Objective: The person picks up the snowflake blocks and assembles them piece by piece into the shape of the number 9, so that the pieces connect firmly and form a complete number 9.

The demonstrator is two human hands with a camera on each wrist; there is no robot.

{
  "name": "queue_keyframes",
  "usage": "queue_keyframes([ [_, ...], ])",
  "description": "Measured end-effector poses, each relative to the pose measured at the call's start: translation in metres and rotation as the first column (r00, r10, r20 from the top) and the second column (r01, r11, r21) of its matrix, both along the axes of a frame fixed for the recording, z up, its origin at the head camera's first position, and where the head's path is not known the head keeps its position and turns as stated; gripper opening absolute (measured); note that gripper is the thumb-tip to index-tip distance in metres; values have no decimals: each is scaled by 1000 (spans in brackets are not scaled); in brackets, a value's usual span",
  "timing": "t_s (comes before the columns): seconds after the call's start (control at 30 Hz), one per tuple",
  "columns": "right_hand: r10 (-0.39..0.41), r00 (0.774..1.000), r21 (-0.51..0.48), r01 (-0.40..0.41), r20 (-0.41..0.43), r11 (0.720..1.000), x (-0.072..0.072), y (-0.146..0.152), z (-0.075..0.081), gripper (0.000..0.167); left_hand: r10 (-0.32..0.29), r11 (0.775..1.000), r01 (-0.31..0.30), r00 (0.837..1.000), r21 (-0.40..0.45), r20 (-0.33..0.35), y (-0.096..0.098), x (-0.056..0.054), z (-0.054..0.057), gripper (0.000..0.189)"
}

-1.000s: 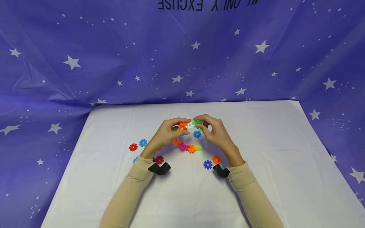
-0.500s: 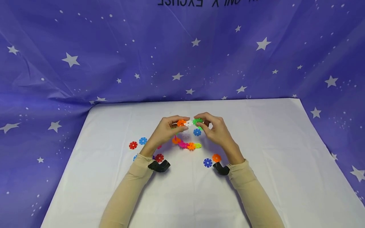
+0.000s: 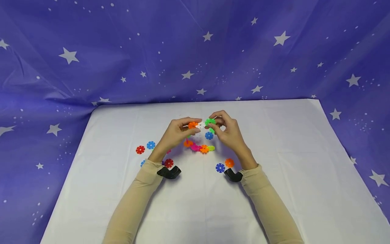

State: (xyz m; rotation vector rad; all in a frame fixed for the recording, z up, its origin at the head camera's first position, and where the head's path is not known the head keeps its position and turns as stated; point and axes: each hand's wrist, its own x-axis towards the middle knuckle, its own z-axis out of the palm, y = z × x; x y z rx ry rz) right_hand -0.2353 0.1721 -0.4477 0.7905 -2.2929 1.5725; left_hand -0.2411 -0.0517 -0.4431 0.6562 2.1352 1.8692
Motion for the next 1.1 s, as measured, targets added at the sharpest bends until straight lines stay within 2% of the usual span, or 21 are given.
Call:
queue_keyframes([
  [0.07,7,1000,1,-7,0,1000,0,-1,-1,22,4,1000,-4,1000,8,-6,0,-3,-7,35],
  [0.2,15,1000,32,-14,-22,999,0,-2,-3,22,9,1000,-9,1000,18,-26,-1,-5,-11,36],
  [0.27,12,1000,48,-11,-29,999,0,-2,-4,22,12,1000,-11,999,23,-32,-1,-5,-12,36],
  [0.53,49,996,56,-53,77,997,16,-9,24,17,-4,999,6,999,52,-38,1,-5,-12,36],
  [0.7,61,996,14,-62,58,998,16,-10,26,15,-40,996,42,999,85,-19,1,-4,-11,35],
  [0.8,58,997,-23,-57,41,998,17,-12,25,14,-61,992,64,998,111,-30,2,-3,-11,34],
  [0.97,53,998,-55,-51,30,997,18,-16,23,10,-42,992,49,997,116,-68,3,-3,-10,33],
  [1.1,52,997,-37,-50,62,998,18,-16,23,10,-47,994,55,995,91,-88,0,-2,-7,34],
])
